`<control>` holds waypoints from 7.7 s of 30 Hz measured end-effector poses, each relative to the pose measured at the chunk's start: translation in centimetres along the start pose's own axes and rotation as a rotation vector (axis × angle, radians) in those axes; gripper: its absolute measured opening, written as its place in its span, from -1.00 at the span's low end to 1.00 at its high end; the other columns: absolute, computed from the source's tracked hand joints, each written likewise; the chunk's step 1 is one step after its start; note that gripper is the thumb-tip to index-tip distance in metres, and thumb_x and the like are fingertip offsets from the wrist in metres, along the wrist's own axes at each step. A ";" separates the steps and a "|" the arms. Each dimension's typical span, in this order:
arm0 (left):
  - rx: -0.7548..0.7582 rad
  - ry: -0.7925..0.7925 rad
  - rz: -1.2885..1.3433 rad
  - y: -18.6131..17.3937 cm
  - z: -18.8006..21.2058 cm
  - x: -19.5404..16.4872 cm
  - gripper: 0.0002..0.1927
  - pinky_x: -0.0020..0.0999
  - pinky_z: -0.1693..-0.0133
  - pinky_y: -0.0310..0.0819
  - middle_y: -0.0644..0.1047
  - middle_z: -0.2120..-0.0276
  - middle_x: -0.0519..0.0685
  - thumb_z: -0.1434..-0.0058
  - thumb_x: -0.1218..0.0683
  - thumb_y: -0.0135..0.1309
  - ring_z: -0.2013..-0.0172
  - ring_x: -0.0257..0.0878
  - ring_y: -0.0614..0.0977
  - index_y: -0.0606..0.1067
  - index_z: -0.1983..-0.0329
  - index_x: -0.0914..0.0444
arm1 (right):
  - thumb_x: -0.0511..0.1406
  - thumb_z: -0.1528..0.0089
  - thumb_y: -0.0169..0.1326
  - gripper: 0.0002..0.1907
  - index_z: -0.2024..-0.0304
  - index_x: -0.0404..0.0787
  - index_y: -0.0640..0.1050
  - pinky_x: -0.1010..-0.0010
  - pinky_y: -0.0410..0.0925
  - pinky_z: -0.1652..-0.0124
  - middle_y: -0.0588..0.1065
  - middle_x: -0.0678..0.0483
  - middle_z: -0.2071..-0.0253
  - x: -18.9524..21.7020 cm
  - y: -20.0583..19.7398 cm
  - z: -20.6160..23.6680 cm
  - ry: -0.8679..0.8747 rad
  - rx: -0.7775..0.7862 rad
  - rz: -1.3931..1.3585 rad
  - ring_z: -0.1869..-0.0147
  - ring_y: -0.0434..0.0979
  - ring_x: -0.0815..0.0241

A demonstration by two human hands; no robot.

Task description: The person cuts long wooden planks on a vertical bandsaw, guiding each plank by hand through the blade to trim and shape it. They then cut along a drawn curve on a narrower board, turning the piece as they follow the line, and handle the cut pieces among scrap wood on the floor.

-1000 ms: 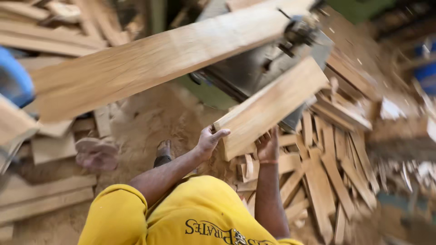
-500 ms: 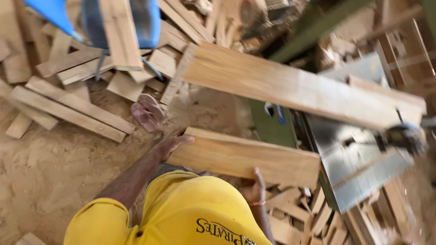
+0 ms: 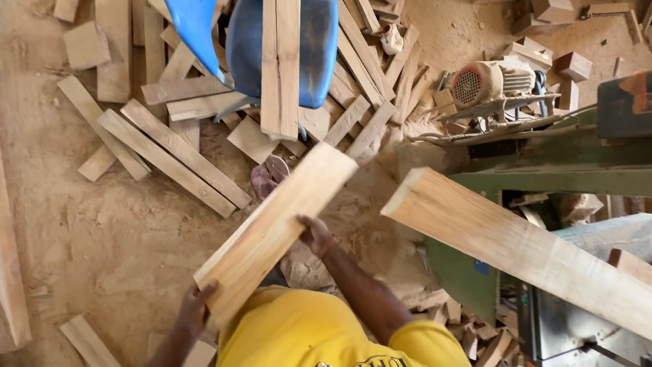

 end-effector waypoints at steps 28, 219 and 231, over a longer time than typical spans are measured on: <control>0.950 -0.173 -0.481 40.8 -13.4 -11.3 0.18 0.18 -0.17 0.32 0.34 -0.31 0.35 -0.14 -0.45 0.06 -0.21 0.19 0.47 -0.07 -0.59 0.29 | -0.12 -0.21 0.29 -0.68 0.14 -0.20 0.66 0.34 0.39 0.37 0.57 0.11 0.42 -10.3 -17.7 22.8 -0.210 -0.990 0.045 0.38 0.51 0.23; 1.382 1.597 -2.317 68.0 16.4 20.7 0.41 0.13 -0.31 -0.12 0.16 -0.25 0.18 0.51 -0.41 0.50 -0.33 0.06 0.11 0.21 -0.51 -0.02 | -0.37 -0.11 0.42 -0.47 -0.15 -0.08 0.64 0.13 0.12 -0.51 0.41 -0.02 -0.41 -3.1 -52.9 60.3 -1.007 -1.918 0.641 -0.60 0.17 -0.08; 1.314 1.676 -2.196 68.7 17.7 22.3 0.40 0.17 -0.32 -0.16 0.19 -0.27 0.22 0.56 -0.42 0.49 -0.35 0.10 0.12 0.28 -0.47 0.00 | -0.37 -0.08 0.43 -0.42 -0.17 -0.10 0.62 0.13 0.11 -0.52 0.42 -0.01 -0.40 -0.8 -57.6 61.1 -1.112 -1.796 0.615 -0.61 0.17 -0.06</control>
Point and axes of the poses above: each hand's wrist, its own z-axis away from the middle knuckle, its own y-axis out of the palm, x = y × z, the point moved 5 cm from there along -z, towards the middle knuckle
